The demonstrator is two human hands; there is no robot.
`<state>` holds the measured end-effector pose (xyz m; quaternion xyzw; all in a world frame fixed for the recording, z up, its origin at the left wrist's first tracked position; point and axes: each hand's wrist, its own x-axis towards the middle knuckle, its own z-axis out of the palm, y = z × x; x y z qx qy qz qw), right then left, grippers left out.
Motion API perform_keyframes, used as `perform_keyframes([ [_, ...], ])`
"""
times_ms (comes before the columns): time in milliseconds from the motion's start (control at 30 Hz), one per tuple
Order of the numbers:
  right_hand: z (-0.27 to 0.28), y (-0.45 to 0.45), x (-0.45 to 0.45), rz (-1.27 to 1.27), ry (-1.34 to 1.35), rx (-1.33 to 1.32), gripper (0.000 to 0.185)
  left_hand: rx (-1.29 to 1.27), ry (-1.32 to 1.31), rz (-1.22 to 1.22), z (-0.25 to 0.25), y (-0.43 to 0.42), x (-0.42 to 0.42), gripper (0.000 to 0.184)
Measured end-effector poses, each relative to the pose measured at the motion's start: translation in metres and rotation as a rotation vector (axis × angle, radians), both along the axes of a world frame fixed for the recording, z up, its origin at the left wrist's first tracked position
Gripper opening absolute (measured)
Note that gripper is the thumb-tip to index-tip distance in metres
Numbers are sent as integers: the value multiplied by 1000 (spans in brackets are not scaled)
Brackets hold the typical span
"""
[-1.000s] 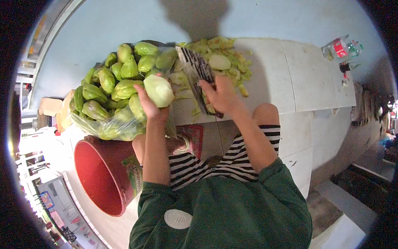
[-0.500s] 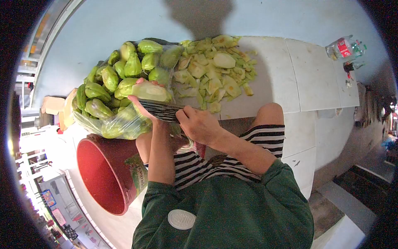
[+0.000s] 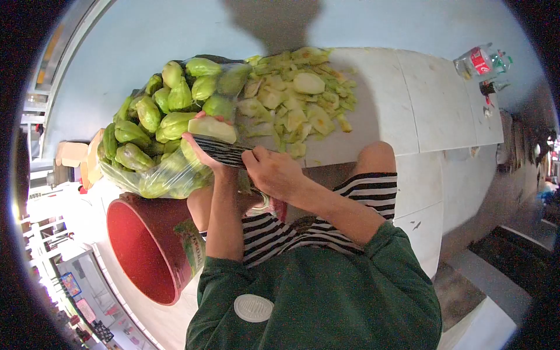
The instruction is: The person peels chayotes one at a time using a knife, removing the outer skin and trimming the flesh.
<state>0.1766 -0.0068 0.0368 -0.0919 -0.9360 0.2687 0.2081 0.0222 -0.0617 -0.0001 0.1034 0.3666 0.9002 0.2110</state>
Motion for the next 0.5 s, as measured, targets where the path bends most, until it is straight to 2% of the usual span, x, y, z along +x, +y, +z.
perform_keyframes([
  [133, 2, 0, -3, -32, -35, -12, 26, 65, -113, -10, 1, 7, 11, 64],
  [200, -1, -1, -4, -40, -40, -6, 26, -147, 53, 134, 5, 10, 17, 64],
  [233, -1, -1, -5, -46, -44, 1, 26, -148, 53, 133, 6, 10, 16, 64],
  [300, 1, -1, -6, -54, -42, 6, 26, -33, -125, 63, 8, 12, 13, 64],
  [433, 1, 1, -8, -50, -66, -29, 26, -115, -150, 14, 12, 10, 22, 66],
  [500, -1, 2, -10, -56, -66, -44, 25, -150, -54, 40, 11, 11, 21, 68],
])
